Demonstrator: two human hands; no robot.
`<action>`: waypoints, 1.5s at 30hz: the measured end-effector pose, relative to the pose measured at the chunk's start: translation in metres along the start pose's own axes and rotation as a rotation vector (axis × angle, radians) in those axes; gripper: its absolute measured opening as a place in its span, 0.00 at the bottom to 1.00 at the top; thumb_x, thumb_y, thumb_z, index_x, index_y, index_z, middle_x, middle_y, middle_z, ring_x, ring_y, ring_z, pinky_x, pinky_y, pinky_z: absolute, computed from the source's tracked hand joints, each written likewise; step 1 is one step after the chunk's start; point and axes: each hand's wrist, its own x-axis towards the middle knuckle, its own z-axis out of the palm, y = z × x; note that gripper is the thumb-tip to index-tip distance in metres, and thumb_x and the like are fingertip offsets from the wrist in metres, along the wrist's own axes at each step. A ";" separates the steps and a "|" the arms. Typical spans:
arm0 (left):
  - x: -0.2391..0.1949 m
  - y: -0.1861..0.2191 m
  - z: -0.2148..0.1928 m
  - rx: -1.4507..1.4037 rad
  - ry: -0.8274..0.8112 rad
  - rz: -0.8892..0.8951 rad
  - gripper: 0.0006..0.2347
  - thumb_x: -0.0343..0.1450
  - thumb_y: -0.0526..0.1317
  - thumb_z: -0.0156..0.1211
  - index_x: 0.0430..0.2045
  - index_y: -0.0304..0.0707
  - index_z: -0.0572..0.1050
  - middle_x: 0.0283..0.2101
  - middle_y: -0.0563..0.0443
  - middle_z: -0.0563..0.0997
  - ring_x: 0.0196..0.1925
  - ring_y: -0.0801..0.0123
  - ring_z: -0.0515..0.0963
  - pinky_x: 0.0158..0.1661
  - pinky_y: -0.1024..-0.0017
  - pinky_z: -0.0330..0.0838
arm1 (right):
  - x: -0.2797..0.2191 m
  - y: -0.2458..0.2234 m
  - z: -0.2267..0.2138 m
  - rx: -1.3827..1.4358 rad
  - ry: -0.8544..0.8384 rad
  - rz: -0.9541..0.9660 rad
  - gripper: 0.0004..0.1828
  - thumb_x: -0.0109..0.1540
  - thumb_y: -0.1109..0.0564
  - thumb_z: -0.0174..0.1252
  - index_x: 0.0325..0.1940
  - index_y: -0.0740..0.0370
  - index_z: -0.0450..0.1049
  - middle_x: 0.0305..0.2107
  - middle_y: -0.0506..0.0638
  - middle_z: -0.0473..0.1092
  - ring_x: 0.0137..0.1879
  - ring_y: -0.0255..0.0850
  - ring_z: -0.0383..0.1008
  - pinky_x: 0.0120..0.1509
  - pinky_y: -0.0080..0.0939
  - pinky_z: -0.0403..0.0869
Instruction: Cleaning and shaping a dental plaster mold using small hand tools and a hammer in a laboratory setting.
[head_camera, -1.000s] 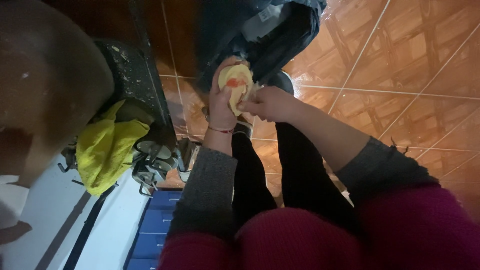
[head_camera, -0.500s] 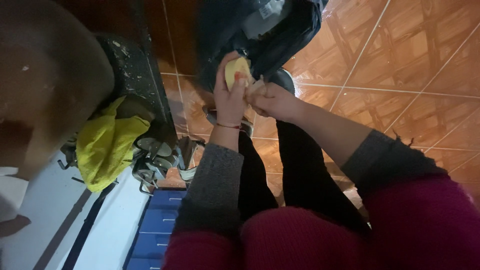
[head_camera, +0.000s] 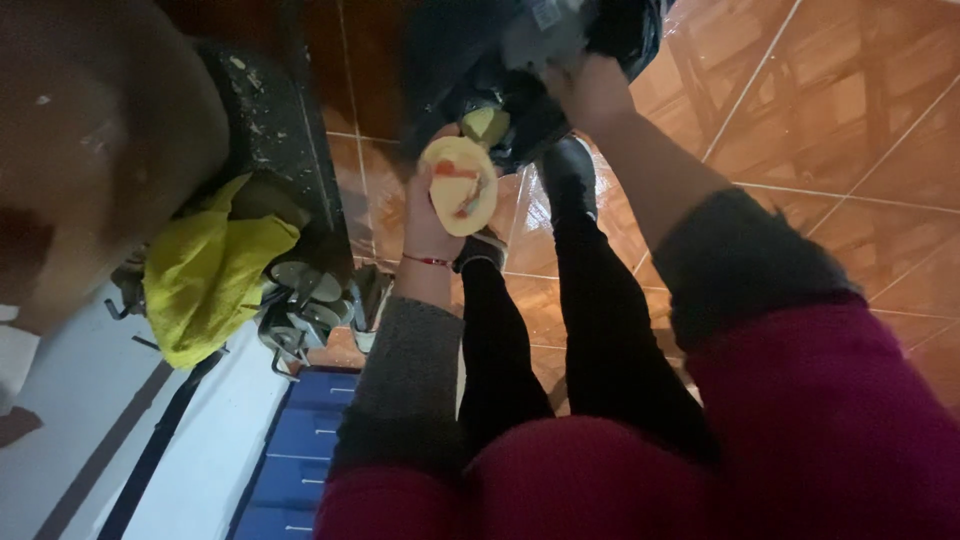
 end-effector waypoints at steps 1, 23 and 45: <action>-0.003 0.007 0.011 0.002 0.001 0.000 0.25 0.76 0.53 0.54 0.65 0.38 0.67 0.60 0.39 0.75 0.60 0.56 0.78 0.58 0.59 0.78 | 0.009 0.010 0.008 0.002 0.000 0.000 0.17 0.70 0.44 0.57 0.54 0.58 0.79 0.42 0.66 0.75 0.47 0.63 0.76 0.51 0.59 0.74; -0.094 0.052 0.151 -0.175 -0.259 -0.045 0.23 0.80 0.53 0.42 0.64 0.36 0.65 0.57 0.36 0.77 0.56 0.46 0.79 0.56 0.53 0.77 | -0.194 -0.195 -0.173 0.317 0.234 -0.604 0.31 0.52 0.56 0.78 0.59 0.61 0.78 0.66 0.68 0.62 0.70 0.58 0.66 0.70 0.52 0.70; -0.097 0.042 0.166 0.566 0.218 0.268 0.18 0.77 0.45 0.49 0.60 0.37 0.69 0.55 0.42 0.76 0.53 0.61 0.79 0.53 0.68 0.75 | -0.216 -0.181 -0.136 0.407 0.157 -0.541 0.04 0.62 0.66 0.64 0.40 0.65 0.75 0.46 0.56 0.72 0.57 0.51 0.72 0.64 0.49 0.72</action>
